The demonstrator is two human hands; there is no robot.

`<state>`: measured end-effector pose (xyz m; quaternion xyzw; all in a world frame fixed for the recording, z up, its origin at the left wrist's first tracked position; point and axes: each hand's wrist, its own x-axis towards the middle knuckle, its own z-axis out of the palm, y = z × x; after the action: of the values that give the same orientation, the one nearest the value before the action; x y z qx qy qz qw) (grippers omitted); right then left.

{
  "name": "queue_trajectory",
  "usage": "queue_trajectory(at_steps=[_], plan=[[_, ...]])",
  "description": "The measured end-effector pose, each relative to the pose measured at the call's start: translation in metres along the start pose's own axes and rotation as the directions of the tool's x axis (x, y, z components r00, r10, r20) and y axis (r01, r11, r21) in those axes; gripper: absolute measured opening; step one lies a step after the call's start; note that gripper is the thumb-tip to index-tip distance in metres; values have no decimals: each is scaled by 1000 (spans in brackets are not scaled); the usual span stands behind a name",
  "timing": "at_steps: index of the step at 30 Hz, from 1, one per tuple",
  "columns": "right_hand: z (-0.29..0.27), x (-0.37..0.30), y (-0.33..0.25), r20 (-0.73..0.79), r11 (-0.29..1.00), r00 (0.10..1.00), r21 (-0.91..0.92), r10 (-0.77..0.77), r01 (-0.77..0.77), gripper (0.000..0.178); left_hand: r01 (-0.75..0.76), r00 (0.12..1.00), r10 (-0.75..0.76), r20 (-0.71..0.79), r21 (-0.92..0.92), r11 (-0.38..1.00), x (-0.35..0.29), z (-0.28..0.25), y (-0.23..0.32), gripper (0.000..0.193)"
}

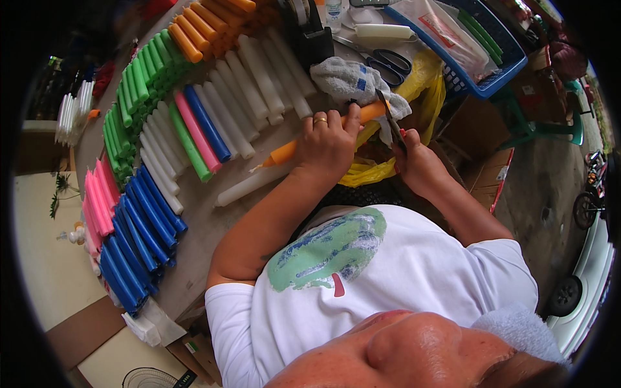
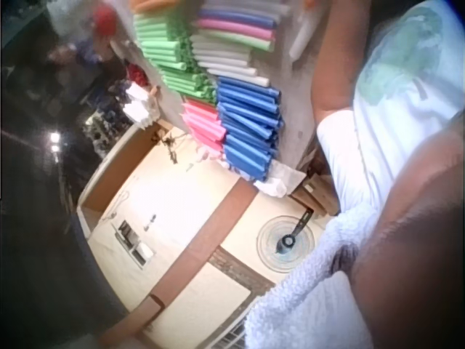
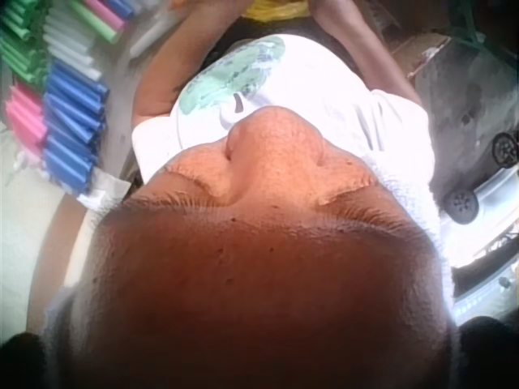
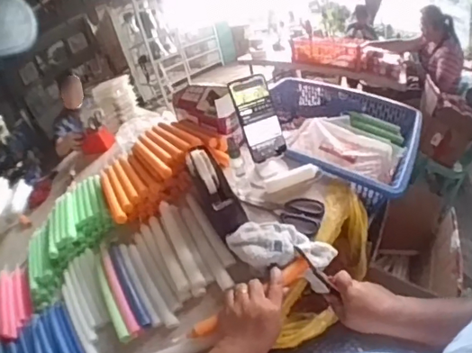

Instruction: The person selects cylindrical candles of various colors from a table, inserts wicks into the top of each candle, and uses shears to trim the wicks. The person then groups the finished candles by color.

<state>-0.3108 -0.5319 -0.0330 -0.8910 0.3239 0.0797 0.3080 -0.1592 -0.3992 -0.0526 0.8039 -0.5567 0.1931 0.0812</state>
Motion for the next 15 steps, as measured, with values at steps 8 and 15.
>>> queue_trajectory(at_steps=[8,15], plan=[[-36,-5,-18,171,1000,985,12,19,-22,26,-25,1000,25,-9,62,998,-1,-3,-1,35],[-10,5,2,65,999,997,0,-46,46,29,-27,1000,27,5,34,999,0,-1,0,33]])
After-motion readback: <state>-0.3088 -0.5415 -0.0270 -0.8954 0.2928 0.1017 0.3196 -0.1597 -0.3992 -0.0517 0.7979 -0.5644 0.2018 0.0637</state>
